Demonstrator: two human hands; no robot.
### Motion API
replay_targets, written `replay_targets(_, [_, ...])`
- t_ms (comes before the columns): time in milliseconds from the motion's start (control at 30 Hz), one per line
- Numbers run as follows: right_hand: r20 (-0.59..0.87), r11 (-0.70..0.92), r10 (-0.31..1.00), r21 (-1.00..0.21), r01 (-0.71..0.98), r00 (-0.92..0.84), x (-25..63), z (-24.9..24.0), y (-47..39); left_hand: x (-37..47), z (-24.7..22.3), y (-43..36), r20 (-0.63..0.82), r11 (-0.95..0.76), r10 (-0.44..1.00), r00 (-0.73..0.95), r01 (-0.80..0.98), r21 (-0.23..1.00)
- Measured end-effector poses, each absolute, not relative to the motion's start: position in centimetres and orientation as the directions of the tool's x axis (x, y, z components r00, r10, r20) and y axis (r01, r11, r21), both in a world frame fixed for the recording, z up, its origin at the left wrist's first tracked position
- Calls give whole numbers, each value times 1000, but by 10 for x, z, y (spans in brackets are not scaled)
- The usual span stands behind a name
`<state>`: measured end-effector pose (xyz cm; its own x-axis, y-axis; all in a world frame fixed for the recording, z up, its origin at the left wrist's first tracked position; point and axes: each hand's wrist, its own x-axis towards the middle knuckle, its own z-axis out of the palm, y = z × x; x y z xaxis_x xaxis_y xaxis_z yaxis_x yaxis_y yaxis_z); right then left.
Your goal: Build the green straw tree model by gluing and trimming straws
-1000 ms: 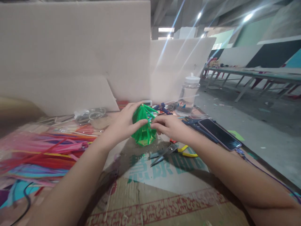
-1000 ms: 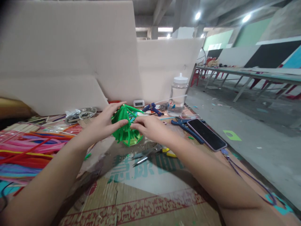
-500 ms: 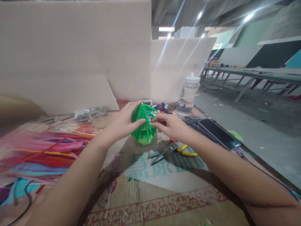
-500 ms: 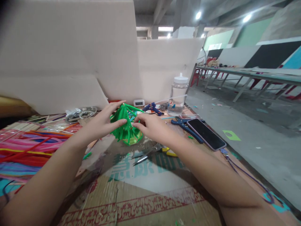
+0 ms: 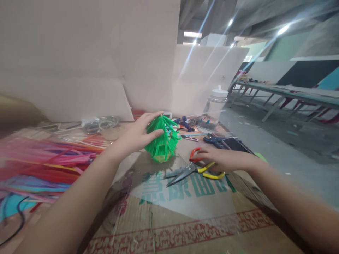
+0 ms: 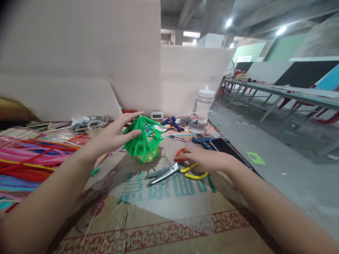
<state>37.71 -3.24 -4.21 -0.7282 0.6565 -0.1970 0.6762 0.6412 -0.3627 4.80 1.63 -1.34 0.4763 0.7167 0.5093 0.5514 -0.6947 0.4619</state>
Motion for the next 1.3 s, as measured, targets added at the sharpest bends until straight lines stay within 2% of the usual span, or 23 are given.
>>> replay_targets(133, [-162,663,653,-349,662,-740,374,-64,-28,50,-16,19,500,-640,764,408,583,501])
replay_targets(233, [-126,649,679,-356,672,-723,366,-75,-27,47,-19,23,466,-598,801,376,552,581])
replay_targets(367, [-122,597,693,-454,661,-710,359,-62,-35,40,-19,27,384,-566,821,423,514,644])
replay_targets(500, [-204,483,717,-544,686,-667,362,-32,-46,40,-18,25,360,-590,800,480,522,616])
replay_targets(667, [-148,432,745,-635,640,-650,376,-14,-50,48,-21,22,461,-648,761,456,509,567])
replay_targets(900, [-202,396,794,-543,740,-573,401,-18,-36,52,-21,18,505,-682,731,458,510,524])
replay_targets(1300, [-178,431,740,-615,660,-649,394,-31,-33,57,-17,7,525,-773,634,568,479,415])
